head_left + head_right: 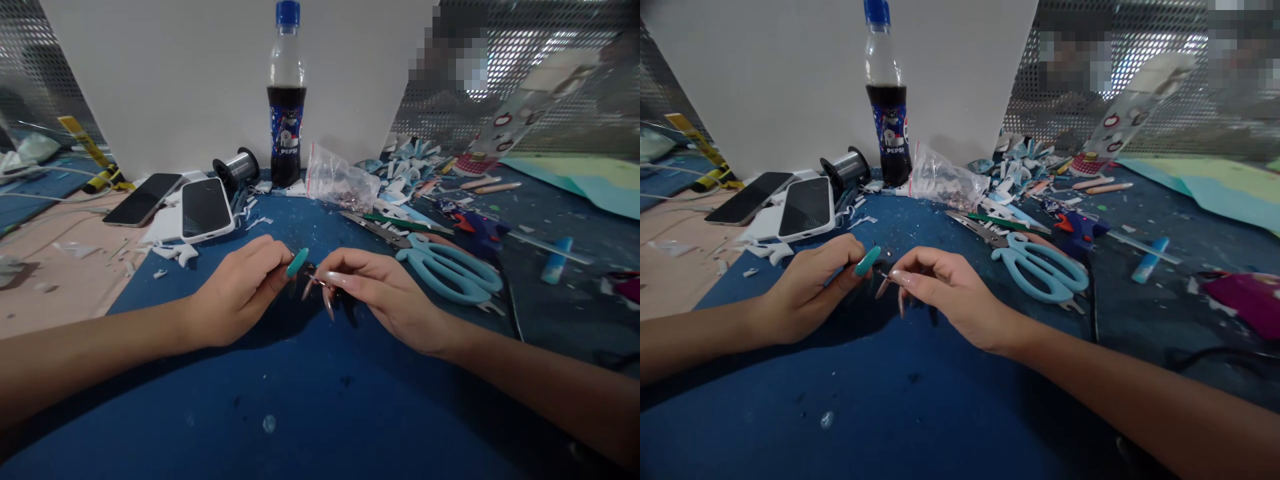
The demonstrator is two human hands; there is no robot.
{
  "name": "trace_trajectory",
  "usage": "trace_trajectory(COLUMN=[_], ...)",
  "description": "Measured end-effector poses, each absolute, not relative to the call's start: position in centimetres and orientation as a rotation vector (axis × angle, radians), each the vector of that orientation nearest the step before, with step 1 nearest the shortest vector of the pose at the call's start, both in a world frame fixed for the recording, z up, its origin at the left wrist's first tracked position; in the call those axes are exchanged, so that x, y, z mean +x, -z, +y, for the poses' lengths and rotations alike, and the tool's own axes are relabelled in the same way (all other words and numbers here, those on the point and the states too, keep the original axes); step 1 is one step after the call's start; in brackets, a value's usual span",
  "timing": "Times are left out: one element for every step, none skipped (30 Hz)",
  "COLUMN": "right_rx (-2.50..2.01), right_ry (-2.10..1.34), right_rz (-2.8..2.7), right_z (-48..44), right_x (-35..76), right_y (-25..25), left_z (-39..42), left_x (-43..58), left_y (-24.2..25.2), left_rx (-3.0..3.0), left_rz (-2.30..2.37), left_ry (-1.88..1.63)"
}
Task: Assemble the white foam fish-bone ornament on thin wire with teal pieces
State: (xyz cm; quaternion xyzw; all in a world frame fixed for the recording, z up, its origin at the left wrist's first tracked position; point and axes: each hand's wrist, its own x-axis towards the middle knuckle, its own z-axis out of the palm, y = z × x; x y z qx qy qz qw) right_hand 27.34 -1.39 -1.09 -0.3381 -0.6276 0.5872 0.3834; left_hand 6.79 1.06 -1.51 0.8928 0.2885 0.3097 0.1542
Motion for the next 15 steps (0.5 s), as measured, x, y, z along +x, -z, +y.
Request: trace_trajectory(right_rx=[-0.862, -0.869, -0.881, -0.895, -0.907, -0.917, -0.919, -0.919, -0.916, -0.909, -0.899, -0.887, -0.878, -0.873, -0.873], right_ry=[-1.509, -1.515, -1.513, -1.505, -1.495, -1.486, -1.478, -1.474, -1.475, -1.481, -1.487, -1.493, -1.497, -1.502, -1.506], right_rz=[-1.613, -1.634, -1.659, -1.686, -1.710, -1.731, -1.747, -1.757, -1.763, -1.765, -1.766, -1.766, -1.762, -1.758, -1.753], right_z=[-1.41, -1.42, -1.44, -1.45, -1.47, -1.48, -1.49, -1.50, -1.50, -1.50, -1.50, -1.49, -1.49, -1.49, -1.50], right_x=[27.32, 27.31, 27.30, 27.31, 27.32, 27.34, 27.37, 27.39, 27.41, 27.42, 27.42, 27.40, 27.37, 27.34, 27.29], right_y=[1.00, 0.91, 0.83, 0.76, 0.70, 0.65, 0.61, 0.59, 0.58, 0.57, 0.58, 0.58, 0.57, 0.56, 0.54], left_z=[1.05, 1.04, 1.02, 1.01, 0.99, 0.98, 0.97, 0.96, 0.96, 0.96, 0.96, 0.95, 0.95, 0.94, 0.93], left_x=[6.76, 6.73, 6.71, 6.69, 6.69, 6.70, 6.71, 6.73, 6.75, 6.77, 6.79, 6.80, 6.82, 6.83, 6.85], left_y=[1.52, 1.51, 1.51, 1.51, 1.52, 1.52, 1.53, 1.55, 1.56, 1.57, 1.57, 1.57, 1.57, 1.56, 1.55], left_rx=[2.562, 2.565, 2.567, 2.568, 2.569, 2.570, 2.572, 2.577, 2.586, 2.598, 2.609, 2.619, 2.623, 2.626, 2.626], left_rz=[0.820, 0.814, 0.808, 0.800, 0.793, 0.785, 0.778, 0.770, 0.763, 0.755, 0.747, 0.736, 0.729, 0.722, 0.716], left_ry=[-0.890, -0.890, -0.886, -0.881, -0.878, -0.881, -0.885, -0.892, -0.894, -0.897, -0.902, -0.908, -0.915, -0.921, -0.925])
